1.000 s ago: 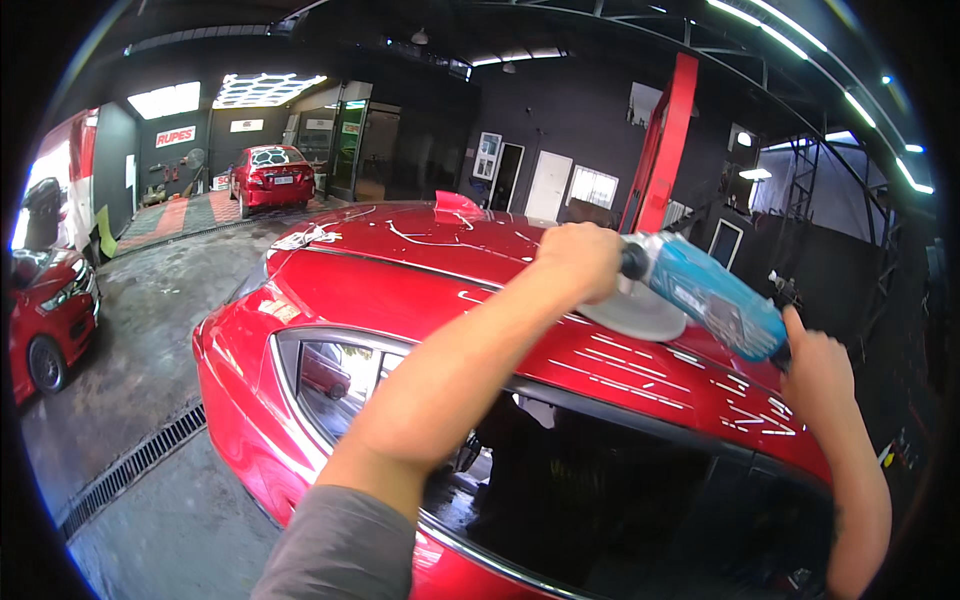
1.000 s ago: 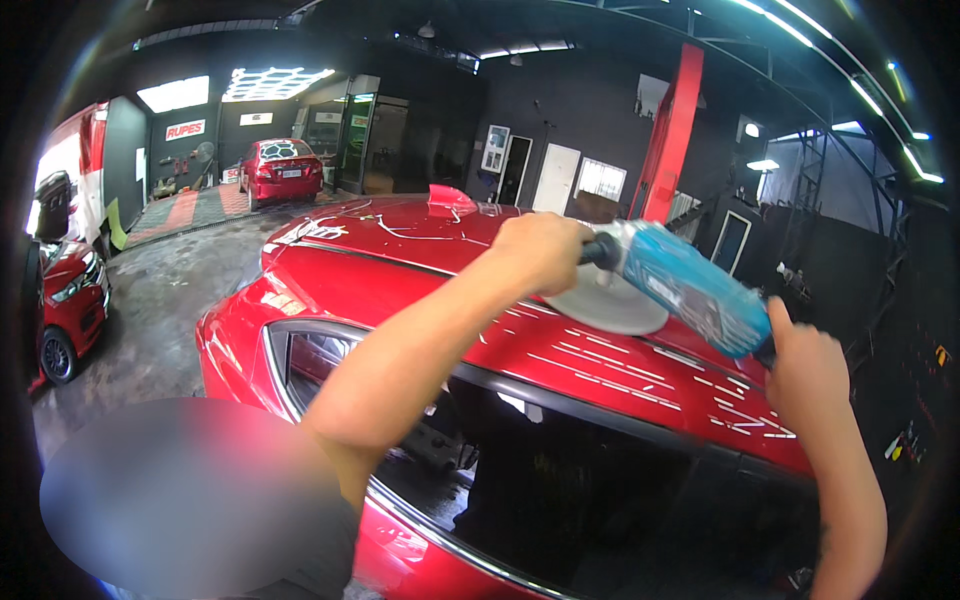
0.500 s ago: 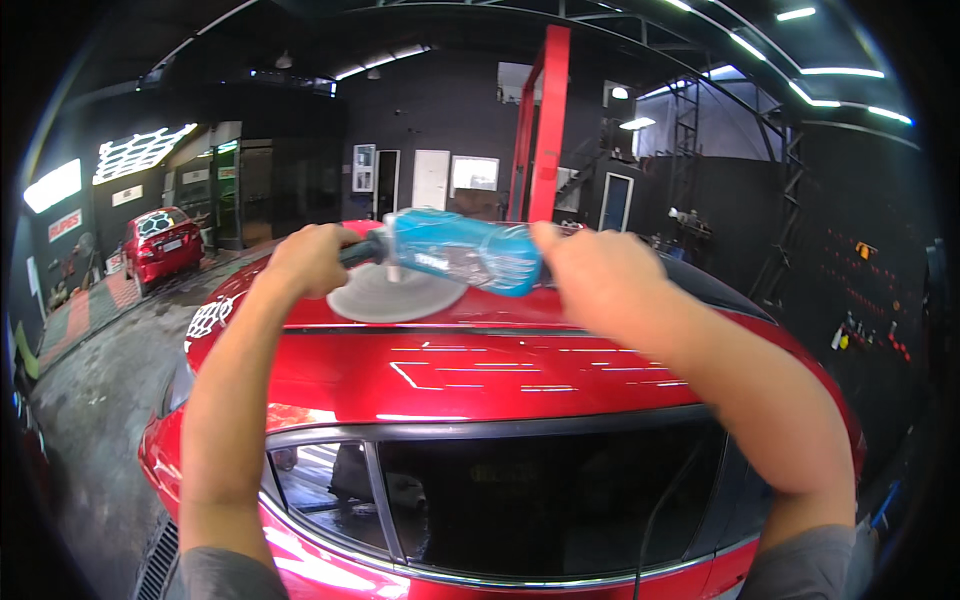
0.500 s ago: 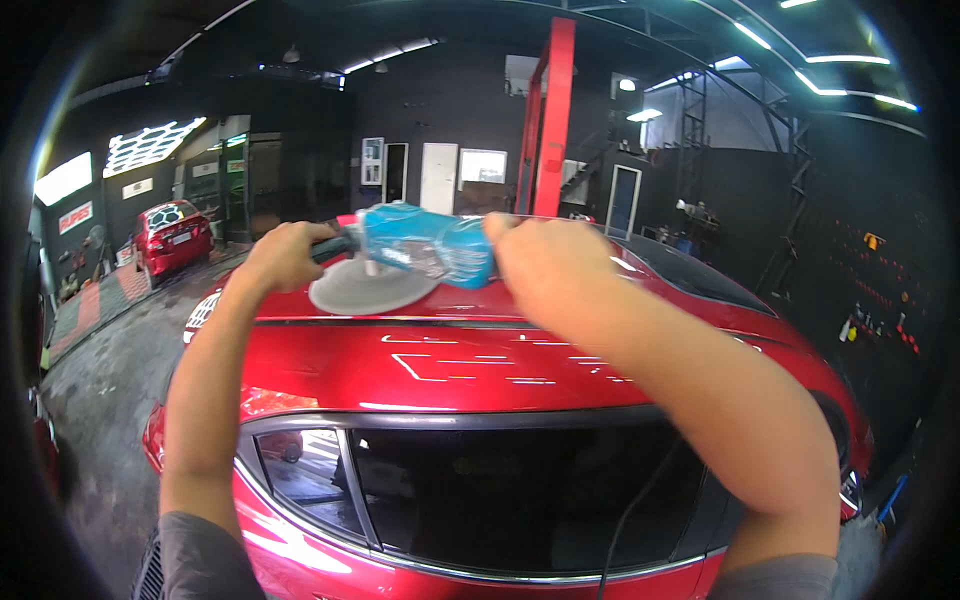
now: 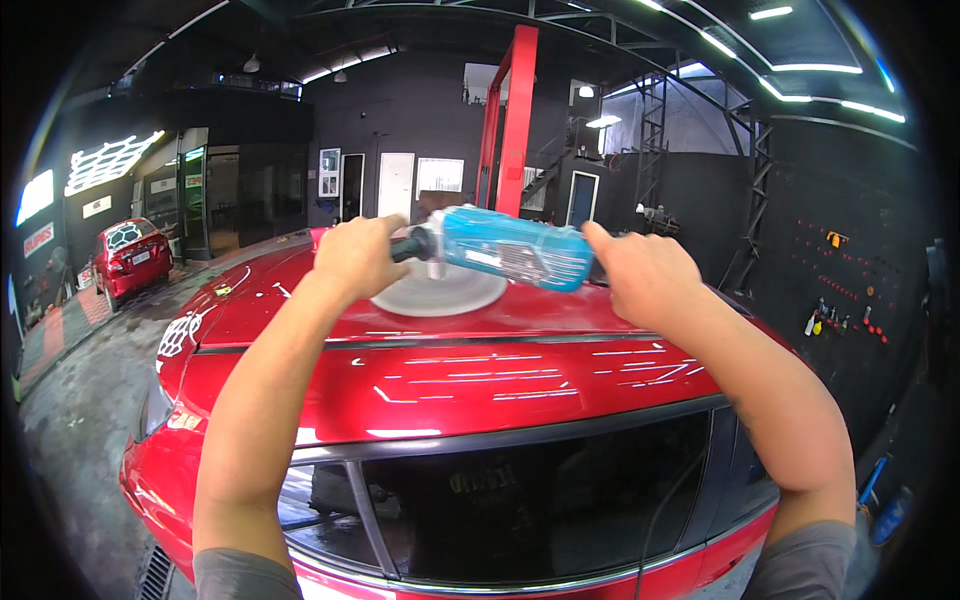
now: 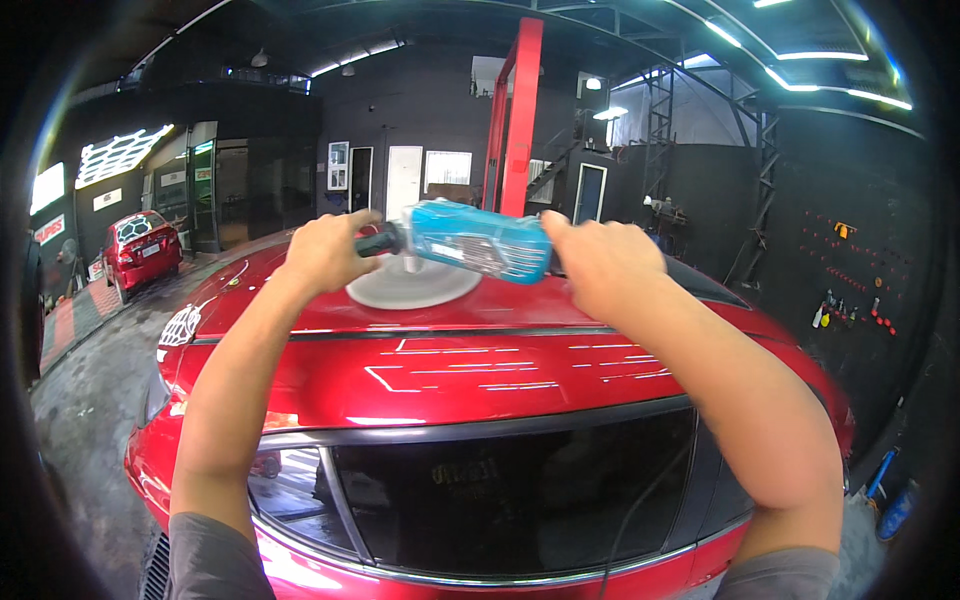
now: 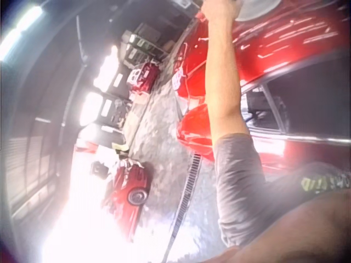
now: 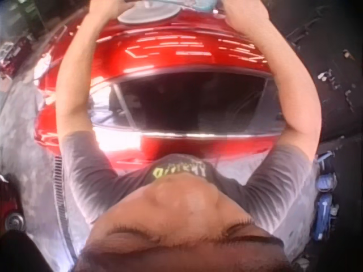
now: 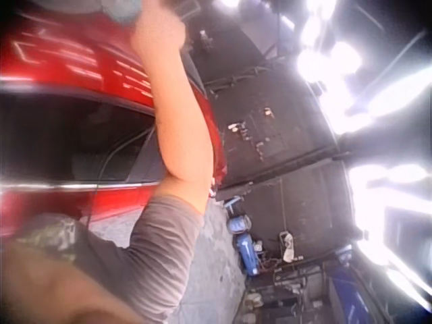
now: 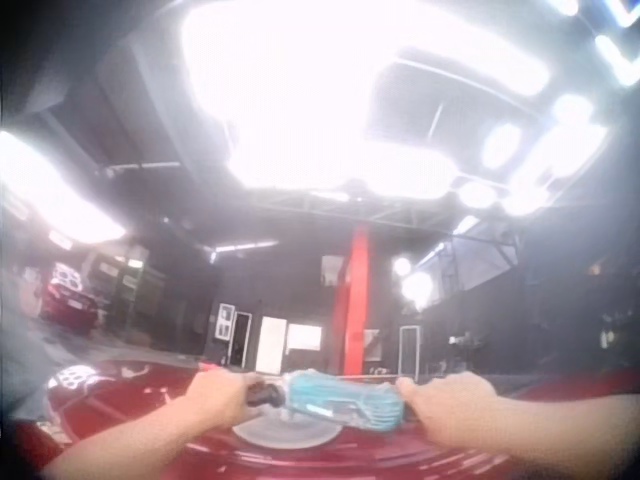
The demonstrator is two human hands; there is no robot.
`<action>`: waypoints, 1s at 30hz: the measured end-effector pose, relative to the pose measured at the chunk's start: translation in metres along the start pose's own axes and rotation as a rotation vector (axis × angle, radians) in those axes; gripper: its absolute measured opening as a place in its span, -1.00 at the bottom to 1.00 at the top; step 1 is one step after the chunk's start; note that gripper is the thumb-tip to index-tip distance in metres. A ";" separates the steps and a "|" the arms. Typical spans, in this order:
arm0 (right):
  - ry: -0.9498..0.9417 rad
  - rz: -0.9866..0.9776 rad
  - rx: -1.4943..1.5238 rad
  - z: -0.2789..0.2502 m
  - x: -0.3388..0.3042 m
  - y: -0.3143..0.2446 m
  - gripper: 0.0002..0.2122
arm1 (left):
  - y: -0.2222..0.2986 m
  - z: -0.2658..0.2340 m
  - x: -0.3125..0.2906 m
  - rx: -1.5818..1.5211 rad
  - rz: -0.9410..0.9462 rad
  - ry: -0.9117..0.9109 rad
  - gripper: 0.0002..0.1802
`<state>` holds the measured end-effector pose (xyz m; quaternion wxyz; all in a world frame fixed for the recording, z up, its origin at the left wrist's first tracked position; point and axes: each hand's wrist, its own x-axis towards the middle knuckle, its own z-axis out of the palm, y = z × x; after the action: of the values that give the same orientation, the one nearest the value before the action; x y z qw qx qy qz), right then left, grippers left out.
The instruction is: The person uses a teal electric polisher with a white pad to polish the roof of a red car. The person moves the polisher in circular and linear motions across the roof surface, occasionally touching the roof with the left hand to guide or stabilize the tool.
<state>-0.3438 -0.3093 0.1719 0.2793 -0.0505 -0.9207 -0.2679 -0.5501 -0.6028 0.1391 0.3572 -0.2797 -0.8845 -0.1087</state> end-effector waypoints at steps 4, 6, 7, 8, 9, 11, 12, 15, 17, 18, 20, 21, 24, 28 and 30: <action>-0.047 0.150 -0.092 0.009 -0.043 0.064 -0.45 | 0.051 -0.013 -0.016 -0.124 0.154 0.343 -0.34; -0.101 0.235 -0.138 0.016 -0.062 0.101 -0.44 | 0.050 -0.015 -0.035 -0.263 0.201 0.420 -0.43; -0.122 0.262 -0.141 0.025 -0.066 0.116 -0.43 | 0.039 -0.019 -0.052 -0.286 0.196 0.416 -0.49; -0.144 0.291 -0.174 0.026 -0.075 0.134 -0.43 | 0.032 -0.016 -0.069 -0.328 0.159 0.366 -0.53; -0.165 0.315 -0.204 0.029 -0.082 0.151 -0.42 | 0.020 -0.006 -0.083 -0.344 0.130 0.339 -0.57; -0.189 0.365 -0.235 0.040 -0.099 0.186 -0.43 | 0.005 0.007 -0.104 -0.283 0.047 0.264 -0.63; -0.197 0.383 -0.253 0.047 -0.103 0.197 -0.45 | -0.008 0.017 -0.113 -0.304 0.026 0.296 -0.66; -0.193 0.406 -0.296 0.061 -0.103 0.219 -0.46 | -0.042 0.041 -0.134 -0.414 -0.116 0.292 -0.71; -0.199 0.425 -0.292 0.064 -0.098 0.226 -0.47 | -0.050 0.049 -0.146 -0.367 -0.187 0.332 -0.72; -0.202 0.431 -0.272 0.070 -0.092 0.227 -0.47 | -0.052 0.052 -0.152 -0.355 -0.181 0.336 -0.73; -0.195 0.431 -0.266 0.080 -0.078 0.228 -0.48 | -0.053 0.054 -0.161 -0.331 -0.170 0.339 -0.75; -0.193 0.430 -0.263 0.085 -0.069 0.226 -0.48 | -0.050 0.055 -0.164 -0.306 -0.158 0.338 -0.75; -0.204 0.418 -0.247 0.099 -0.034 0.218 -0.49 | -0.045 0.060 -0.167 -0.247 -0.135 0.329 -0.76; -0.197 0.401 -0.227 0.132 0.033 0.203 -0.52 | -0.052 0.065 -0.165 -0.332 -0.185 0.349 -0.76; -0.186 0.393 -0.240 0.147 0.065 0.193 -0.56 | -0.055 0.069 -0.169 -0.324 -0.209 0.360 -0.77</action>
<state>-0.4227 -0.0717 0.1940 0.2320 -0.2860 -0.8765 -0.3100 -0.5214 -0.6918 -0.0272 0.4463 -0.2166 -0.8018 -0.3333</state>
